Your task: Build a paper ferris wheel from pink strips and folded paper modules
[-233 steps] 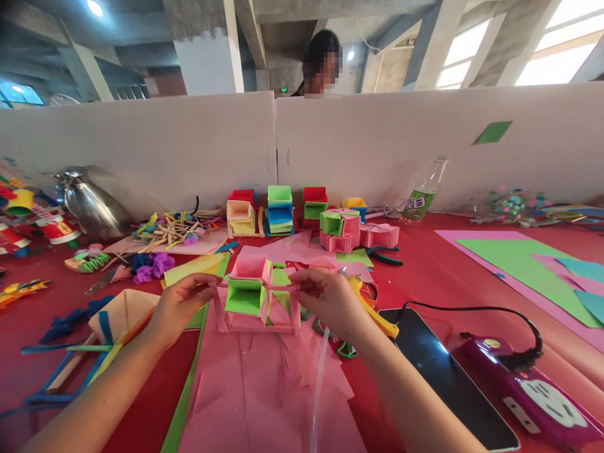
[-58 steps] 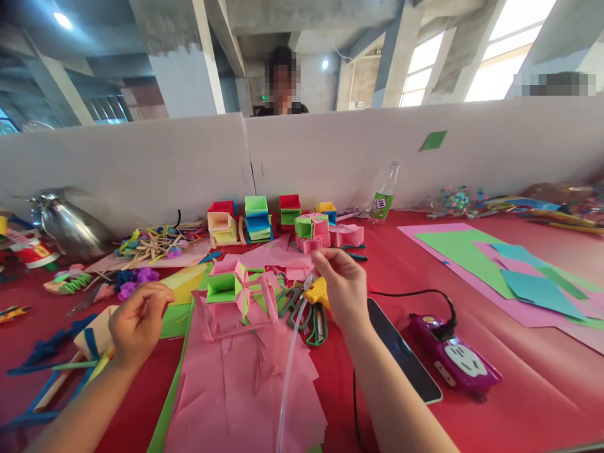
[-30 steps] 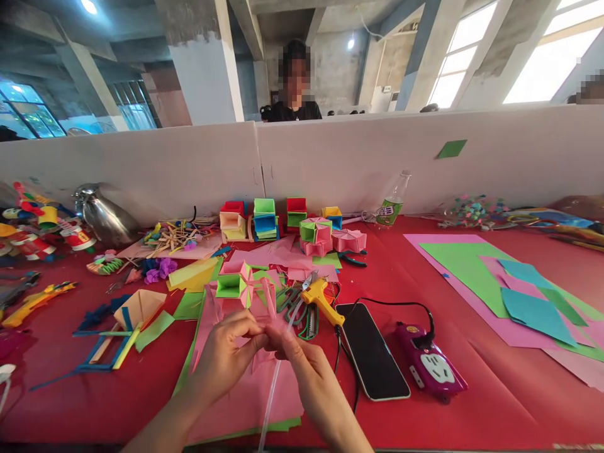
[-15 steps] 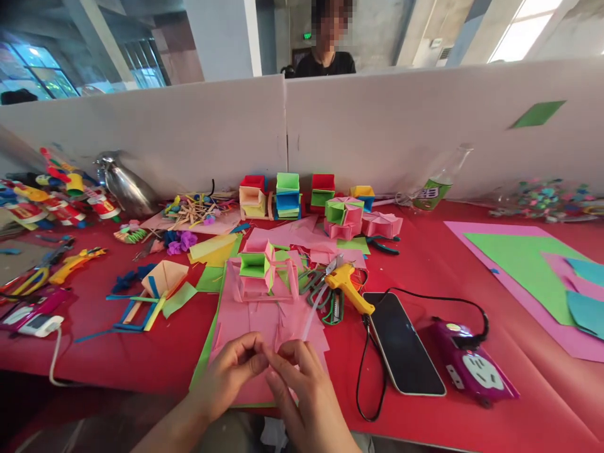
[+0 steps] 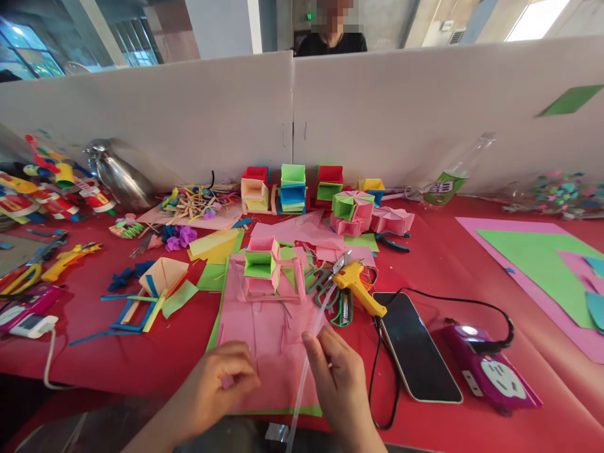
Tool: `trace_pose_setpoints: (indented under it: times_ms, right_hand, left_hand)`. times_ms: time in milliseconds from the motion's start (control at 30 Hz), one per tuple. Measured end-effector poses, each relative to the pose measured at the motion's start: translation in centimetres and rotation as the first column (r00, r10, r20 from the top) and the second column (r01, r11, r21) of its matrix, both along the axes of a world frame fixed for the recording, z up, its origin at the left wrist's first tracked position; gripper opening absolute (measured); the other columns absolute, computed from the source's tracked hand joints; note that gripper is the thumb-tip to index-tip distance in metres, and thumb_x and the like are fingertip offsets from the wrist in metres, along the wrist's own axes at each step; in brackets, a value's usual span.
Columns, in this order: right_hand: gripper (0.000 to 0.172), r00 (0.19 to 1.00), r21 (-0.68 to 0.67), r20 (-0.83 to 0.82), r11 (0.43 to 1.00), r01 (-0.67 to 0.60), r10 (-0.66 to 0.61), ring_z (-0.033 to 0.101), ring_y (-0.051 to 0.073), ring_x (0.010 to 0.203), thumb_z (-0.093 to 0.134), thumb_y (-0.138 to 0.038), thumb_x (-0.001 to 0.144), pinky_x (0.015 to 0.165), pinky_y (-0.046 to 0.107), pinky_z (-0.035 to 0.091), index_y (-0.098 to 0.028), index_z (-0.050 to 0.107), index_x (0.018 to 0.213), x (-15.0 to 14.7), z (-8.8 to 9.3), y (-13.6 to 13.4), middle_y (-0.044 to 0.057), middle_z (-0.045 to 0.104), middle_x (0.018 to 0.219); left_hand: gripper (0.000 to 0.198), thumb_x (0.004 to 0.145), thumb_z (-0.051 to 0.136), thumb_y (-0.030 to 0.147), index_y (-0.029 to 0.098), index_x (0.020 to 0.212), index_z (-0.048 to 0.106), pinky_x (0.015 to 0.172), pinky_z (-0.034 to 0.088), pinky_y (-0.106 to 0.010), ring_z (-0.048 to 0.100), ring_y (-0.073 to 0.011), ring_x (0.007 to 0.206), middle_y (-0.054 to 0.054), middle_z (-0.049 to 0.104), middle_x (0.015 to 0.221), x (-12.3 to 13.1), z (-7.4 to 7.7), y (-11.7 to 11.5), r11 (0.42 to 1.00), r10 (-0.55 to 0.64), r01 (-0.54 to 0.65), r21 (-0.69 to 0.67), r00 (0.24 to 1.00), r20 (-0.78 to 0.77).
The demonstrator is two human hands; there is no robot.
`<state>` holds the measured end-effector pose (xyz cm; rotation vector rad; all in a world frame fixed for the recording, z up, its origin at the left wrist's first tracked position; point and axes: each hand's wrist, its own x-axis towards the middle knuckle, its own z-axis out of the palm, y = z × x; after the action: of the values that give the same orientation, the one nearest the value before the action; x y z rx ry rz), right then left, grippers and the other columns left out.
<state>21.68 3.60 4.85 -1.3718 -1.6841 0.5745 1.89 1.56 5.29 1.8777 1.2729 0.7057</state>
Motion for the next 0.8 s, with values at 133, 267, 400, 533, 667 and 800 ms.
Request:
trace_pose_setpoints:
  times_ms: [133, 267, 400, 533, 667, 800]
  right_hand:
    - [0.026, 0.991, -0.097, -0.104, 0.991, -0.089, 0.079, 0.047, 0.011, 0.057, 0.047, -0.035, 0.086, 0.054, 0.021, 0.040, -0.019, 0.046, 0.065, -0.6, 0.0, 0.6, -0.002, 0.047, 0.061]
    - [0.029, 0.995, -0.174, -0.098, 0.984, -0.040, 0.023, 0.048, 0.012, 0.055, 0.051, -0.041, 0.083, 0.053, 0.022, 0.040, -0.019, 0.051, 0.064, 0.2, 1.0, 1.8, -0.002, 0.050, 0.058]
    - [0.039, 0.989, -0.078, 0.077, 0.988, 0.133, -0.127, 0.044, 0.012, 0.050, 0.042, -0.046, 0.086, 0.048, 0.022, 0.035, -0.020, 0.049, 0.058, 2.3, 2.6, 3.3, -0.002, 0.047, 0.052]
    - [0.031, 0.930, 0.026, 0.306, 0.978, 0.205, -0.203, 0.049, 0.013, 0.052, 0.043, -0.042, 0.086, 0.048, 0.024, 0.033, -0.020, 0.051, 0.066, 3.6, 3.4, 4.7, 0.000, 0.053, 0.059]
    - [0.018, 0.934, 0.124, 0.320, 0.985, 0.122, -0.156, 0.058, 0.016, 0.071, 0.045, -0.028, 0.085, 0.059, 0.026, 0.041, -0.021, 0.061, 0.090, 2.6, 4.1, 5.3, 0.003, 0.063, 0.084]
    - [0.019, 0.955, 0.176, 0.286, 0.984, 0.025, -0.076, 0.058, 0.015, 0.073, 0.051, -0.034, 0.085, 0.064, 0.026, 0.042, -0.022, 0.066, 0.084, -0.5, 5.5, 6.0, 0.001, 0.062, 0.075]
  left_hand:
    - [0.007, 0.071, 0.068, 0.012, 0.017, 0.066, 0.066, 0.058, 0.037, -0.017, 0.055, -0.0082, 0.063, 0.002, 0.060, 0.065, 3.8, 0.2, -0.6, 0.968, -0.178, 0.162, 0.191, 0.982, 0.068]
    - [0.019, 0.076, 0.061, 0.017, 0.015, 0.057, 0.058, 0.056, 0.037, -0.021, 0.052, -0.0094, 0.057, 0.001, 0.055, 0.058, 5.5, 0.5, 0.6, 0.913, -0.113, 0.113, 0.392, 0.993, -0.024]
    - [0.035, 0.085, 0.049, 0.024, 0.016, 0.051, 0.052, 0.051, 0.035, -0.025, 0.050, -0.0119, 0.051, 0.000, 0.051, 0.050, 5.6, 1.2, 2.9, 0.873, 0.037, 0.083, 0.481, 0.971, -0.234]
    - [0.015, 0.079, 0.058, 0.016, 0.019, 0.092, 0.062, 0.062, 0.044, -0.028, 0.059, -0.0174, 0.076, -0.003, 0.065, 0.088, 5.8, 2.1, 3.6, 0.877, -0.031, 0.193, 0.441, 0.937, -0.348]
    - [0.020, 0.080, 0.057, 0.022, 0.018, 0.061, 0.055, 0.059, 0.042, -0.028, 0.054, -0.0156, 0.062, 0.001, 0.058, 0.059, 5.1, 2.8, 2.9, 0.868, -0.036, 0.147, 0.474, 0.971, -0.236]
    - [0.010, 0.085, 0.048, 0.021, 0.019, 0.086, 0.058, 0.061, 0.043, -0.027, 0.055, -0.0144, 0.063, 0.000, 0.058, 0.063, 2.5, 3.3, 3.4, 0.878, 0.125, -0.064, 0.474, 0.987, -0.099]
